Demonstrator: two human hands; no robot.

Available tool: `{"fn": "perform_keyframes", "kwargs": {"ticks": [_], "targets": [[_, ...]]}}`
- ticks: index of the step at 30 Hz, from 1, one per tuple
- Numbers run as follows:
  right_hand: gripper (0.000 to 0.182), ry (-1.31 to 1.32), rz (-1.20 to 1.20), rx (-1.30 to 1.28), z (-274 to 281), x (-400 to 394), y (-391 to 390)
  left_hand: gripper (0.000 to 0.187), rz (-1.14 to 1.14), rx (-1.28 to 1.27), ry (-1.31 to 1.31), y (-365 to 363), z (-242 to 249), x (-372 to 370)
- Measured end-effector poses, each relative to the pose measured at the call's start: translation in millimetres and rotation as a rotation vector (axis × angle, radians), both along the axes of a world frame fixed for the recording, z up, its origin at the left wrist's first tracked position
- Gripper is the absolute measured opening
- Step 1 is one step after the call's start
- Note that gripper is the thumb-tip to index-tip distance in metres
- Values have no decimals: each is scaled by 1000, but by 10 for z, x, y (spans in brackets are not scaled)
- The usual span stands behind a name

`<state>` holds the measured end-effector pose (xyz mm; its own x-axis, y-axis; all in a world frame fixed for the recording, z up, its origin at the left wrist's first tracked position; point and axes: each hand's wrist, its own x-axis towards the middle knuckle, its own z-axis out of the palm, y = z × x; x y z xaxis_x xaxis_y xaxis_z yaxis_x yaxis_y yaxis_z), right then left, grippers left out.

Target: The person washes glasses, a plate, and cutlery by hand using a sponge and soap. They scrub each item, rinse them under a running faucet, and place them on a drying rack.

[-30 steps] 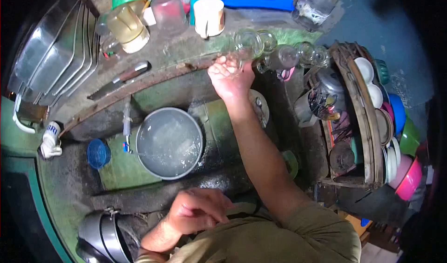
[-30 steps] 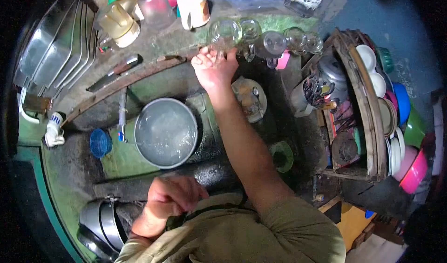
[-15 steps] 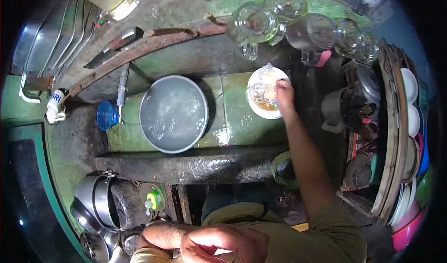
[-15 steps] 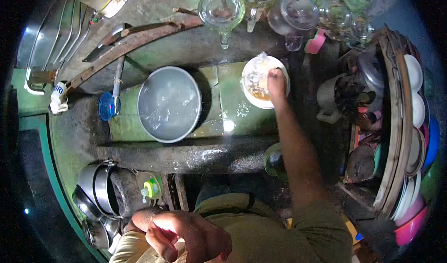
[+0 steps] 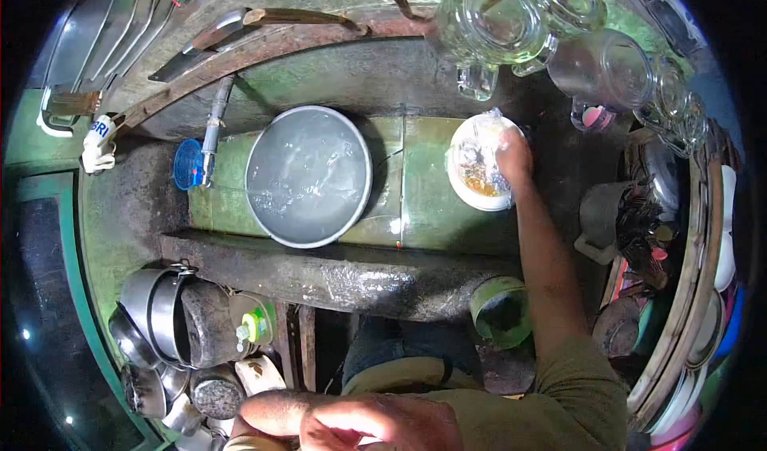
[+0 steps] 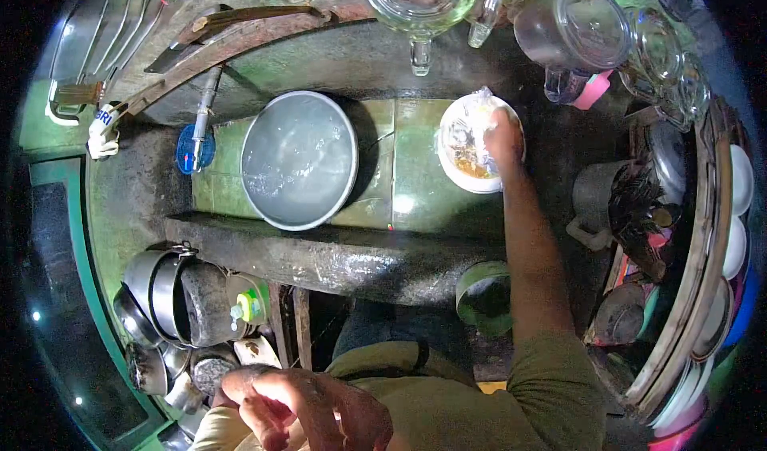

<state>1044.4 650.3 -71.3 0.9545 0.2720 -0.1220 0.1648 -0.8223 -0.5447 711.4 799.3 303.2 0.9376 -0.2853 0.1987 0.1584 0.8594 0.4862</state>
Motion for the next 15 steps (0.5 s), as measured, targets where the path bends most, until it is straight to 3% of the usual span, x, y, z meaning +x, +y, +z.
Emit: {"fn": "perform_keyframes", "kwargs": {"ticks": [2, 4, 5, 7, 8, 9, 11, 12, 13, 14, 15], "targets": [[42, 29, -17, 132, 68, 62, 81, 35, 36, -28, 35, -39, -18, -29], [44, -74, 10, -231, 264, 11, 290, 28, 166, 50, 29, -136, -109, -129], [44, -74, 15, -227, 213, 45, 294, 28, 171, 54, 30, -21, -95, -195], [42, -48, 110, -296, -3, 202, 267, 32, -387, 93, 402, 330, -16, -378], [44, -83, 61, -249, -172, 276, 199, 33, 6, -6, 53, -2, -89, -135], [44, -84, 64, -252, -118, 252, 187, 33, 8, -10, 53, -50, -49, -133], [33, -383, 103, -192, 146, 182, 134, 34, 182, 22, 66, -105, 39, -155], [30, -203, 110, -282, 368, 60, 231, 35, 155, -4, -4, -88, -75, -146], [30, -244, 337, -174, 331, -4, 194, 35, 156, -8, -9, -84, -87, -159], [39, 70, 347, -299, 419, -125, 336, 35, 114, -54, -5, -81, -98, -165], [49, 54, 479, -399, 511, -310, 408, 35, 71, -99, 3, -82, -102, -179]]}}
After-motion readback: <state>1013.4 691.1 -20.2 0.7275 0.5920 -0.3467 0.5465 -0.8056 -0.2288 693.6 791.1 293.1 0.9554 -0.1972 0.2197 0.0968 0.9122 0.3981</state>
